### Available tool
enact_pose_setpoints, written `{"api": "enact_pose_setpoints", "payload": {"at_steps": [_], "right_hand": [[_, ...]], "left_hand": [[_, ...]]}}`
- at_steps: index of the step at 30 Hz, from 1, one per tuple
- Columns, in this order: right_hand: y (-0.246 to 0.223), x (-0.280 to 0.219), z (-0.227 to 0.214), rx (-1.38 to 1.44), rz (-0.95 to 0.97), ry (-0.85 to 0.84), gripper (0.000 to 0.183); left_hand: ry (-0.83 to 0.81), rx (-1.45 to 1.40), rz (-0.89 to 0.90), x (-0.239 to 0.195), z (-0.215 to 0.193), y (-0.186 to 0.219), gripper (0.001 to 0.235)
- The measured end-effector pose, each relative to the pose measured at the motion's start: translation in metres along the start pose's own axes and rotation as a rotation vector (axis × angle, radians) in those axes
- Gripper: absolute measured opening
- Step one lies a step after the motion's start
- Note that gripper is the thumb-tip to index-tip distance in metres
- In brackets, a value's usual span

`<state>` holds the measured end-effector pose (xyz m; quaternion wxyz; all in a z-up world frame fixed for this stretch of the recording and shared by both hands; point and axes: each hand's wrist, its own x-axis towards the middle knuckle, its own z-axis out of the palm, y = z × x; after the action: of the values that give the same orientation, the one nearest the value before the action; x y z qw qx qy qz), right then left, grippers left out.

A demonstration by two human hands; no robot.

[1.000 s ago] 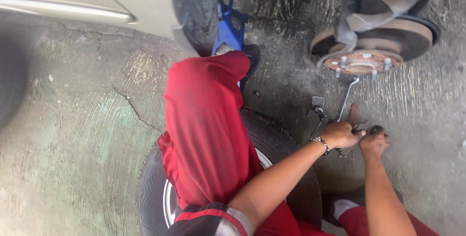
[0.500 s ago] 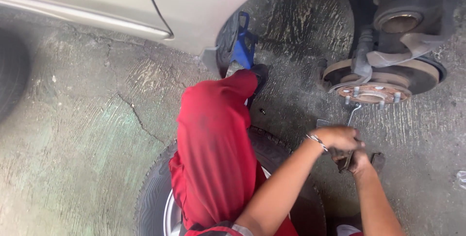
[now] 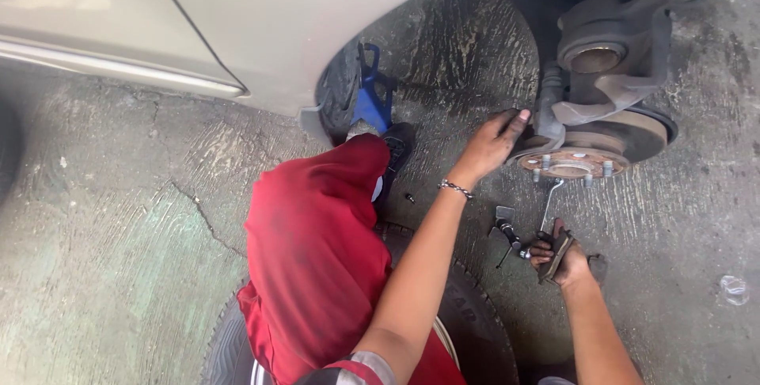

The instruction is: The person sits on the ground next to a car's wheel well and works on the brake assembly. They remove the brake pads from the caliper, place them on the ground, and then reinsert them into the caliper.

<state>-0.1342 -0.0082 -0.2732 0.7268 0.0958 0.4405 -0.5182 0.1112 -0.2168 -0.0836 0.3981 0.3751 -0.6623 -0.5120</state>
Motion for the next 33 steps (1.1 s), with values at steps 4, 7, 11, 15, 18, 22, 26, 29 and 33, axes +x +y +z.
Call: {"api": "enact_pose_setpoints", "payload": {"at_steps": [4, 7, 11, 15, 18, 22, 26, 29, 33], "right_hand": [[0.003, 0.003, -0.011, 0.009, 0.010, 0.003, 0.052], [0.006, 0.003, -0.011, -0.018, -0.031, 0.069, 0.046], [0.008, 0.000, -0.007, -0.066, -0.065, 0.140, 0.043], [0.006, 0.006, -0.013, -0.062, -0.050, 0.119, 0.044], [0.008, 0.005, -0.008, -0.074, -0.053, 0.139, 0.044], [0.011, 0.007, -0.015, -0.075, -0.071, 0.174, 0.043], [0.010, 0.009, -0.019, -0.084, -0.072, 0.183, 0.044], [0.008, 0.014, -0.029, -0.079, -0.074, 0.177, 0.044], [0.006, 0.017, -0.042, -0.059, -0.069, 0.153, 0.043]], "left_hand": [[-0.051, -0.035, -0.033, 0.005, -0.003, -0.005, 0.085], [-0.113, -0.062, -0.084, 0.013, -0.006, -0.012, 0.086], [-0.112, -0.022, -0.084, 0.012, -0.011, -0.004, 0.082], [-0.031, -0.081, -0.028, 0.010, -0.013, 0.001, 0.068], [0.021, -0.143, -0.026, 0.010, -0.013, 0.001, 0.057], [0.039, -0.182, -0.036, 0.008, -0.013, 0.000, 0.053], [0.111, -0.289, -0.082, 0.013, -0.005, -0.033, 0.052], [0.214, -0.334, -0.120, 0.020, 0.001, -0.063, 0.050], [0.421, -0.440, -0.219, 0.033, -0.006, -0.090, 0.043]]}}
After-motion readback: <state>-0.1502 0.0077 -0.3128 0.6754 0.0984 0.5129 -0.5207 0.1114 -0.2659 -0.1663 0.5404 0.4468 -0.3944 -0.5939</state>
